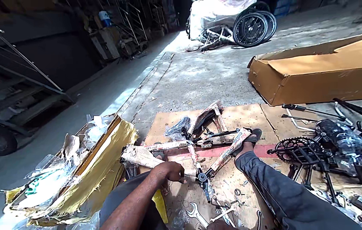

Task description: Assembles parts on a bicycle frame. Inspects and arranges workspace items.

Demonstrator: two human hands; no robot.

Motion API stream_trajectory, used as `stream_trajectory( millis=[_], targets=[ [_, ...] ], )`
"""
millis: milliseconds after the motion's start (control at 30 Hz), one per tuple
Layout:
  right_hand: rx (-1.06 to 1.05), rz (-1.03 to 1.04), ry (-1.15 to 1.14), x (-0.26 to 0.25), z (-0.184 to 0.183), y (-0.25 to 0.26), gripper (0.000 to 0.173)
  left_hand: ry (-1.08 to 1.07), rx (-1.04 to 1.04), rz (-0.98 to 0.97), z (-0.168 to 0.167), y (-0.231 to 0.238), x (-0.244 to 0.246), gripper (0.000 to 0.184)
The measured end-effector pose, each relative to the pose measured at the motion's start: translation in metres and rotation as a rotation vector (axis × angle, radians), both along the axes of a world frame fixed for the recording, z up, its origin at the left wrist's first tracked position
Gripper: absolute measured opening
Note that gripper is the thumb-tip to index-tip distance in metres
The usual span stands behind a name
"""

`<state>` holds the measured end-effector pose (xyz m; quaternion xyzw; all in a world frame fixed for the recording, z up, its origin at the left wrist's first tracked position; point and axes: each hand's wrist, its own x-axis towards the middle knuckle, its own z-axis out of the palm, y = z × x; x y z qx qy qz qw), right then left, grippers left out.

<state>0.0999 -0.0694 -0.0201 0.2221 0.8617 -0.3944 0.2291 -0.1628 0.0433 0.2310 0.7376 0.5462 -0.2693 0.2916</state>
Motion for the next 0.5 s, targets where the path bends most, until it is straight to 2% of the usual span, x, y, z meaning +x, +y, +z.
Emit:
stream_trajectory(
  millis=[67,100,167,233,333,367,433,500],
  targets=[
    [-0.157,-0.179,0.125,0.005,-0.011,0.014,0.033,0.083,-0.070,0.048,0.008,-0.007,0.013,0.056],
    [-0.269,-0.286,0.153,0.004,-0.004,0.021,0.040,0.123,-0.112,0.092,0.007,-0.013,0.020,0.057],
    [-0.487,-0.561,0.251,-0.002,0.016,0.031,0.061,0.167,-0.212,0.167,-0.010,-0.025,0.030,0.056],
    [-0.669,-0.810,0.466,-0.011,0.035,0.038,0.069,0.104,-0.288,0.246,-0.037,-0.041,0.039,0.056],
    [-0.922,-1.088,0.739,-0.024,0.061,0.046,0.041,-0.291,-0.348,0.536,-0.086,-0.070,0.055,0.061],
    [-0.901,-1.146,0.744,-0.024,0.064,0.049,0.038,-0.489,-0.364,0.683,-0.105,-0.079,0.061,0.063],
    [-0.758,-1.210,0.676,-0.019,0.065,0.053,0.036,-0.818,-0.352,0.896,-0.144,-0.090,0.073,0.053],
    [-0.690,-1.251,0.584,-0.010,0.059,0.053,0.034,-0.925,-0.308,0.998,-0.164,-0.095,0.081,0.043]
  ],
)
